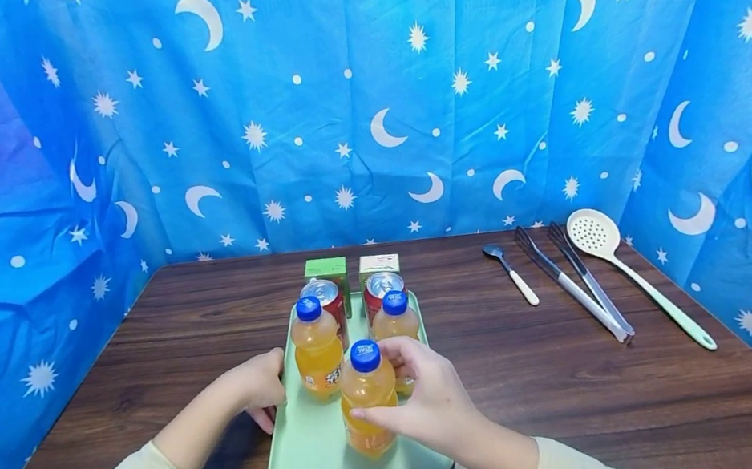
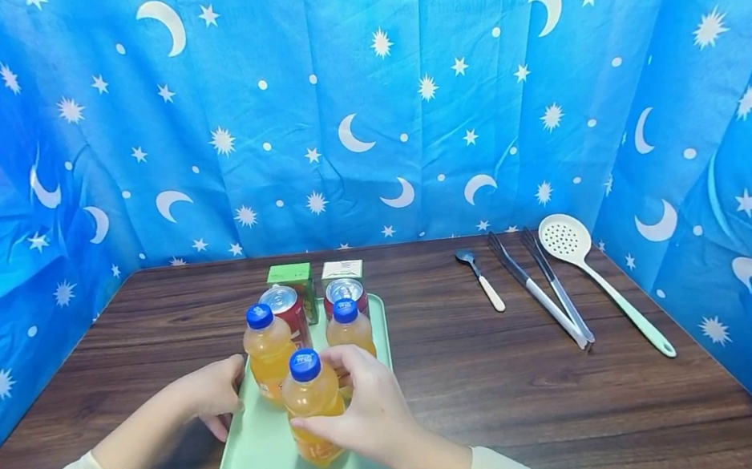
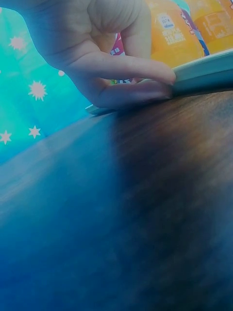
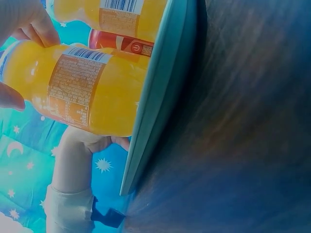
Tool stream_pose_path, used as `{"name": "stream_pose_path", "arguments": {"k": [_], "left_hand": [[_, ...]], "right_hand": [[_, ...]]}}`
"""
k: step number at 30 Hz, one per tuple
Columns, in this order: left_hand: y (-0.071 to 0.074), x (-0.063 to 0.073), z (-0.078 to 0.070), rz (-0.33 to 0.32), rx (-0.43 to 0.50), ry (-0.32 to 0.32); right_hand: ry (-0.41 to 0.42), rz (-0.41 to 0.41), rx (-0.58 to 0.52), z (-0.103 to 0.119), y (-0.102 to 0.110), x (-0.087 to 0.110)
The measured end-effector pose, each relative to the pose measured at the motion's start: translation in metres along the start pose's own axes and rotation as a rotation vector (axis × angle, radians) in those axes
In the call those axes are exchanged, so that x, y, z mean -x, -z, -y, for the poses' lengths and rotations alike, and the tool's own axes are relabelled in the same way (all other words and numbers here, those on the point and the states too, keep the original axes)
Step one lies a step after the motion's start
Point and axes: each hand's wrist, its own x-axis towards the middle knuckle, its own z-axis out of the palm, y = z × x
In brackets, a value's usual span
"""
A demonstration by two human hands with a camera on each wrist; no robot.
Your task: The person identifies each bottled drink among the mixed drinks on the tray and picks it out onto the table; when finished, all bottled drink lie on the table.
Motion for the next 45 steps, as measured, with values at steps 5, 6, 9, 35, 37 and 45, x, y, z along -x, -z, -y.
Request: {"name": "stream_pose_path", "arguments": {"k": [5,6,9,35,37,45], "left_hand": [[0.000,-0.001,0.001,-0.007,-0.006,-0.007],[0.000,-0.001,0.002,-0.008,-0.009,-0.010],[0.000,-0.002,0.002,-0.010,-0.018,-0.014],[-0.001,-0.003,0.005,-0.004,-0.009,-0.015],[-0.001,-0.003,0.005,-0.003,-0.007,-0.013],[-0.001,-0.002,0.003,-0.003,-0.011,-0.009]], "right_hand": [[0.009,-0.005,0.008,0.000,0.002,0.000],[0.007,-0.006,0.013,0.000,0.002,0.000],[-0.002,-0.008,0.023,0.000,0.003,0.001],[-0.014,-0.004,0.003,0.000,0.007,0.003],[-0.005,-0.008,0.003,-0.001,0.007,0.003],[0.025,-0.024,0.010,-0.003,0.008,0.003]]}}
